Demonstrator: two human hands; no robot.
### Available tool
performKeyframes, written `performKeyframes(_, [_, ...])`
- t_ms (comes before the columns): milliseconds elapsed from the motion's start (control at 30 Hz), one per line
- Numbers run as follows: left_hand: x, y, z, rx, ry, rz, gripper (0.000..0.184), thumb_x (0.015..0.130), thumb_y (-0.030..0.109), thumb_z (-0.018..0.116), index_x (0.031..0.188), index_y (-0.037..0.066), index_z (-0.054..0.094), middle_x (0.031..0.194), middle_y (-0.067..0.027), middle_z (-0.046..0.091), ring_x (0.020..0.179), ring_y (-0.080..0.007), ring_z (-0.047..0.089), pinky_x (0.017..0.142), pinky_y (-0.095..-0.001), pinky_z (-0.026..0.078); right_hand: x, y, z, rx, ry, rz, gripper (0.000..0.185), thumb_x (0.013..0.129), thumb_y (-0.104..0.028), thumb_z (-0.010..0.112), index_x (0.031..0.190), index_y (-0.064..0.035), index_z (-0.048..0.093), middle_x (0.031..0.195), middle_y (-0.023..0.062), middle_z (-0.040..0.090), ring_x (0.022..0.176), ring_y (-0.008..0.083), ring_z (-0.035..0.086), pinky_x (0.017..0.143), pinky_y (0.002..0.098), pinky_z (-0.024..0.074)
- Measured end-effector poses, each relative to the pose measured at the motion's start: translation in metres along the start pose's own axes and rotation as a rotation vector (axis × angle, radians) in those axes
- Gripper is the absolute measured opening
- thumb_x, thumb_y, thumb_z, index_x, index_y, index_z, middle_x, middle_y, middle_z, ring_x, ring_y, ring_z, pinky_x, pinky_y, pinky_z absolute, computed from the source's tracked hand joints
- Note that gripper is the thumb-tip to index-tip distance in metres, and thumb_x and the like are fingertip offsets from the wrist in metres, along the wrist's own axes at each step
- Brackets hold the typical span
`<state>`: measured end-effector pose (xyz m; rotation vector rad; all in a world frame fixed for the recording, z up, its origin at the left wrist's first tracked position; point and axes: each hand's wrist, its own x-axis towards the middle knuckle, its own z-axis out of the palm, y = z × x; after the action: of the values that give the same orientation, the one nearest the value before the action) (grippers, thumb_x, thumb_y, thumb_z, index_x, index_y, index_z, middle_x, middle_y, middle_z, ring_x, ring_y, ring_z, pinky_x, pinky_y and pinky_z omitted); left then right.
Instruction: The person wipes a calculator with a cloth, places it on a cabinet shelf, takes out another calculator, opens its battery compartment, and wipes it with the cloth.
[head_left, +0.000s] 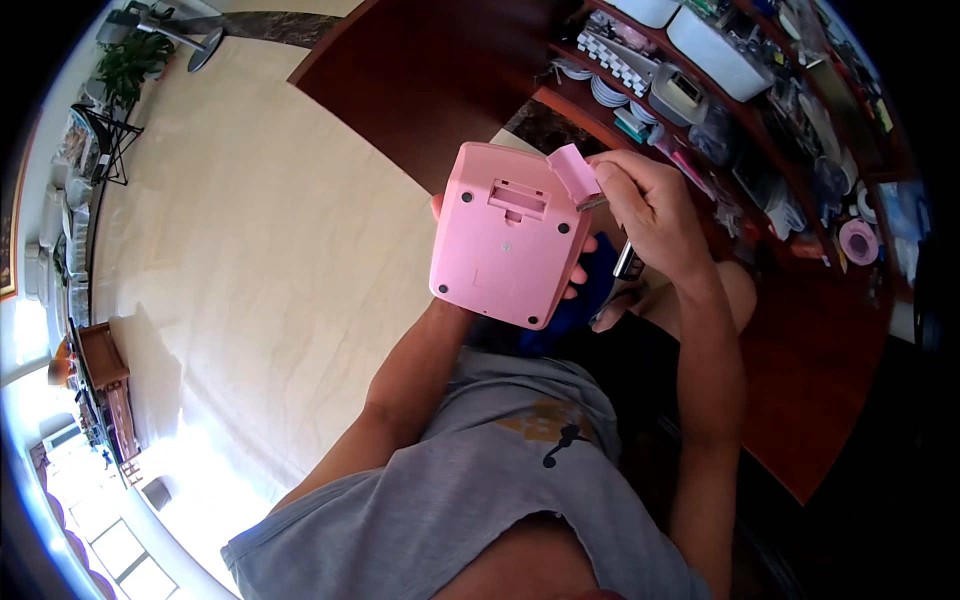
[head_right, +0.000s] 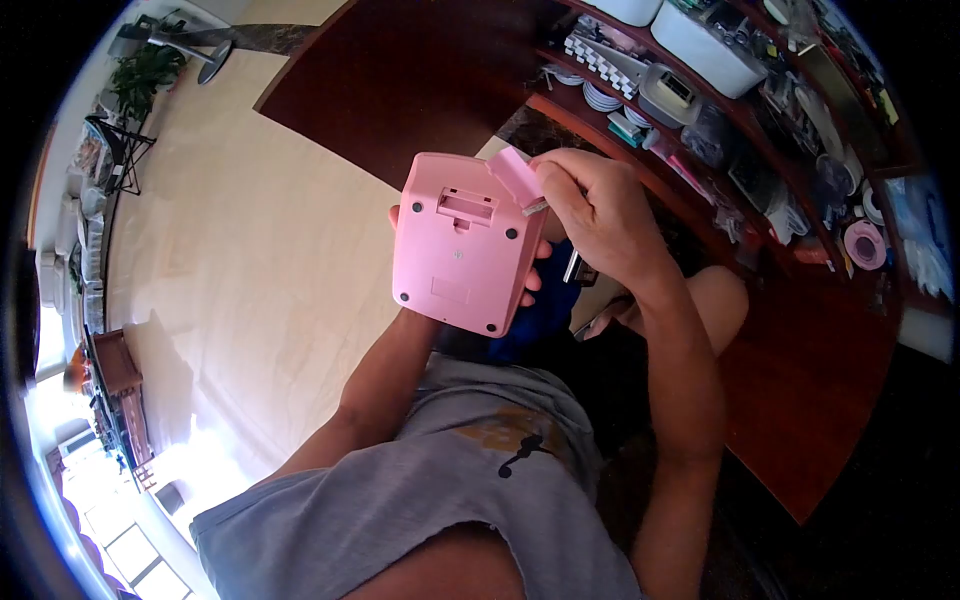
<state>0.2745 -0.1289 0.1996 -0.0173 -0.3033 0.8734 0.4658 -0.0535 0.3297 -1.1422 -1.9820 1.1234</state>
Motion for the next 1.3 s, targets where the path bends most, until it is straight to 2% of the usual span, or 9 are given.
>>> performKeyframes(233, [-0.003,0.000,0.004,0.088,0.003,0.025,0.147,0.055,0.104,0.047,0.157,0.000,0.028,0.143,-0.0416,0.041,0.115,-0.0570,0.058,0.097,-0.0612,0.050,-0.001,-0.011,0.000,0.053,-0.068,0.113,0.031,0.104,-0.017,0.050,0.101,0.0082,0.068,0.076,0.0109,0.065,0.069,0.0132,0.057,0.064,0.0303,0.0467])
performKeyframes(467, [-0.003,-0.002,0.011,0.117,0.046,0.016,0.150,0.052,0.106,0.046,0.156,-0.001,0.029,0.143,-0.0407,0.042,0.114,-0.0562,0.059,0.096,-0.0602,0.051,-0.005,-0.021,0.005,0.014,-0.037,0.074,0.028,0.103,-0.015,0.052,0.102,0.0079,0.068,0.076,0.0127,0.066,0.069,0.0142,0.060,0.064,0.0313,0.0482])
performKeyframes(533, [-0.002,-0.001,0.014,0.128,0.067,0.020,0.150,0.052,0.106,0.046,0.156,-0.002,0.029,0.144,-0.0405,0.041,0.114,-0.0563,0.059,0.096,-0.0602,0.051,-0.004,-0.015,0.009,-0.011,0.027,-0.054,0.025,0.102,-0.013,0.054,0.101,0.0076,0.068,0.078,0.0154,0.067,0.069,0.0182,0.064,0.064,0.0331,0.0496])
performKeyframes(733, [-0.002,-0.002,0.016,0.141,0.169,0.030,0.150,0.054,0.105,0.049,0.156,-0.003,0.028,0.146,-0.0403,0.038,0.117,-0.0572,0.057,0.096,-0.0593,0.052,-0.003,-0.016,0.010,-0.127,0.050,-0.185,0.022,0.102,-0.012,0.055,0.100,0.0063,0.068,0.082,0.0173,0.068,0.071,0.0258,0.068,0.064,0.0352,0.0518])
performKeyframes(900, [0.002,0.001,-0.004,0.225,-0.100,0.054,0.145,0.058,0.100,0.054,0.156,-0.003,0.028,0.147,-0.0401,0.037,0.124,-0.0587,0.052,0.100,-0.0605,0.051,-0.001,-0.021,0.012,-0.141,0.053,-0.219,0.018,0.101,-0.009,0.057,0.101,0.0051,0.068,0.084,0.0167,0.068,0.072,0.0256,0.068,0.065,0.0361,0.0530])
performKeyframes(1033, [0.002,-0.004,0.000,0.207,-0.098,0.059,0.143,0.060,0.101,0.052,0.156,-0.003,0.028,0.148,-0.0397,0.037,0.126,-0.0590,0.051,0.102,-0.0611,0.049,-0.001,-0.015,0.013,-0.201,0.050,-0.255,0.015,0.099,-0.007,0.059,0.101,0.0041,0.068,0.086,0.0163,0.068,0.074,0.0282,0.069,0.066,0.0368,0.0539])
performKeyframes(1100, [-0.001,-0.003,0.005,0.216,0.024,0.011,0.144,0.059,0.102,0.049,0.156,-0.002,0.028,0.148,-0.0386,0.038,0.128,-0.0593,0.049,0.105,-0.0619,0.046,-0.001,-0.013,0.013,-0.250,0.050,-0.269,0.014,0.099,-0.007,0.059,0.102,0.0037,0.068,0.086,0.0163,0.068,0.075,0.0289,0.069,0.066,0.0372,0.0541])
performKeyframes(1233, [0.000,-0.004,0.006,0.155,0.031,0.007,0.143,0.060,0.103,0.046,0.156,-0.001,0.028,0.149,-0.0376,0.038,0.129,-0.0596,0.047,0.107,-0.0623,0.044,-0.003,-0.012,0.014,-0.343,0.063,-0.303,0.014,0.098,-0.008,0.060,0.103,0.0025,0.067,0.088,0.0161,0.067,0.075,0.0301,0.069,0.066,0.0382,0.0548])
performKeyframes(1300, [0.001,-0.005,0.012,0.240,0.158,0.016,0.137,0.060,0.105,0.041,0.156,0.008,0.034,0.142,-0.0353,0.047,0.122,-0.0606,0.053,0.104,-0.0613,0.047,-0.004,-0.013,0.013,-0.354,0.055,-0.291,0.014,0.098,-0.009,0.060,0.102,0.0024,0.067,0.088,0.0160,0.067,0.076,0.0302,0.069,0.066,0.0380,0.0551])
